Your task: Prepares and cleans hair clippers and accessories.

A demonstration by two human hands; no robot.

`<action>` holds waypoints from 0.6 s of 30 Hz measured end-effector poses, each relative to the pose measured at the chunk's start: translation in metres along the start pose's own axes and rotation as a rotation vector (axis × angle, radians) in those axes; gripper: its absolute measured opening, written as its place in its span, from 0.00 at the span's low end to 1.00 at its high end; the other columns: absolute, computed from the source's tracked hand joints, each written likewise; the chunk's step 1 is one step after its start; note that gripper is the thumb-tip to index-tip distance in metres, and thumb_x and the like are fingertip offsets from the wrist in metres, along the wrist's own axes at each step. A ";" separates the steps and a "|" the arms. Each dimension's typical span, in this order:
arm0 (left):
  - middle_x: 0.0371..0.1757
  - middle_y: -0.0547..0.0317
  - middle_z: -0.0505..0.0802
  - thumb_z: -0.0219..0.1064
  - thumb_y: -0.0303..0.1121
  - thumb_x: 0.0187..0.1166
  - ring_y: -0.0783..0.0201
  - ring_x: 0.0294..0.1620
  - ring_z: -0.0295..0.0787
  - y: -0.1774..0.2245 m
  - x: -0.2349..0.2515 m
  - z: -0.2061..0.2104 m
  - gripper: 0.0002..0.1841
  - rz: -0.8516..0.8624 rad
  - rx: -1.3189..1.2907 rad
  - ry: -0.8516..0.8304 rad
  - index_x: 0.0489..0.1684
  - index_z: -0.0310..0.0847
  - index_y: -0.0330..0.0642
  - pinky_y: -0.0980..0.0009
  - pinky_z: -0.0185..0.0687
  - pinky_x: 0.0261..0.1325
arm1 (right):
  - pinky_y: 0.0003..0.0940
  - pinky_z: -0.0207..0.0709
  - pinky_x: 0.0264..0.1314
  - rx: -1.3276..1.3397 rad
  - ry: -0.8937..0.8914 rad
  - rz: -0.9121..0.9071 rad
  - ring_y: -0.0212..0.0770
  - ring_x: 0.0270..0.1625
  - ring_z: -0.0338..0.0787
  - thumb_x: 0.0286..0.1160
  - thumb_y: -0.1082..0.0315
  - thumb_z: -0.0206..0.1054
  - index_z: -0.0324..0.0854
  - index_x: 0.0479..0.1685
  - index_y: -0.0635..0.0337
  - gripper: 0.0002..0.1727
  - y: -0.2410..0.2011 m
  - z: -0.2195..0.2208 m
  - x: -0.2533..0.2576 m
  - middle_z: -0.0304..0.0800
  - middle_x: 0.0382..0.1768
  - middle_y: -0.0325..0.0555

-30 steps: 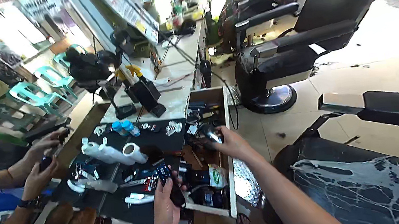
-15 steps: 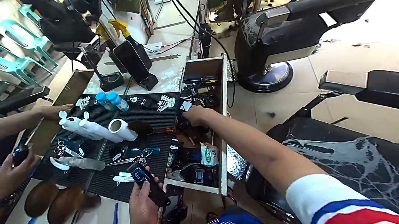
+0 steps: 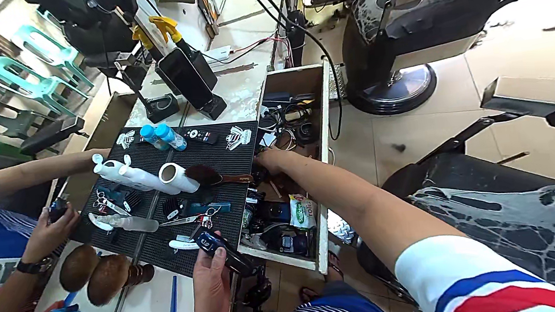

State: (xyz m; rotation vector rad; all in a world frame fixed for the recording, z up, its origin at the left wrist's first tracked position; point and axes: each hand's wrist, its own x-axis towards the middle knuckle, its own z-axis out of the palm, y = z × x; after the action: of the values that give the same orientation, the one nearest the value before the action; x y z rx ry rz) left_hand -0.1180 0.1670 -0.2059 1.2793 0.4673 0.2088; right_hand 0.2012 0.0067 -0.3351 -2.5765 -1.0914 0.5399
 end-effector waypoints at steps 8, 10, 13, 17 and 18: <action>0.57 0.47 0.90 0.65 0.26 0.81 0.60 0.52 0.92 0.006 0.014 0.024 0.25 -0.038 0.047 -0.053 0.76 0.67 0.31 0.62 0.92 0.55 | 0.72 0.64 0.78 -0.051 -0.012 0.023 0.68 0.80 0.73 0.70 0.72 0.73 0.80 0.76 0.47 0.30 -0.010 -0.002 -0.009 0.81 0.74 0.58; 0.57 0.47 0.90 0.66 0.26 0.81 0.59 0.51 0.92 0.008 0.018 0.032 0.24 -0.048 0.042 -0.059 0.75 0.68 0.32 0.63 0.91 0.54 | 0.73 0.66 0.77 -0.049 0.027 0.030 0.68 0.80 0.74 0.73 0.72 0.71 0.81 0.76 0.45 0.28 -0.007 0.001 -0.010 0.84 0.71 0.58; 0.57 0.45 0.89 0.66 0.26 0.82 0.57 0.52 0.91 0.012 0.026 0.045 0.23 -0.048 0.010 -0.067 0.75 0.67 0.32 0.61 0.91 0.55 | 0.71 0.65 0.79 -0.058 0.019 0.042 0.68 0.80 0.74 0.75 0.73 0.68 0.82 0.75 0.46 0.27 -0.013 -0.005 -0.019 0.85 0.71 0.58; 0.60 0.42 0.88 0.65 0.28 0.85 0.51 0.52 0.92 0.021 0.040 0.062 0.24 -0.047 -0.007 -0.074 0.78 0.65 0.35 0.54 0.93 0.52 | 0.68 0.62 0.82 -0.108 -0.004 0.067 0.65 0.81 0.73 0.78 0.74 0.66 0.85 0.70 0.47 0.22 -0.018 -0.007 -0.022 0.82 0.73 0.57; 0.61 0.42 0.88 0.65 0.28 0.85 0.51 0.53 0.92 0.024 0.043 0.067 0.25 -0.042 0.007 -0.067 0.79 0.65 0.35 0.54 0.93 0.51 | 0.68 0.61 0.83 -0.115 -0.022 0.071 0.66 0.81 0.73 0.76 0.74 0.67 0.85 0.69 0.50 0.22 -0.018 -0.012 -0.026 0.82 0.74 0.58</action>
State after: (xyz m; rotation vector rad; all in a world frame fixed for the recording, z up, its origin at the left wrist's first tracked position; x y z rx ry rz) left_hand -0.0475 0.1332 -0.1788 1.2784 0.4379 0.1288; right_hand 0.1783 -0.0017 -0.3111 -2.7240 -1.0713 0.5383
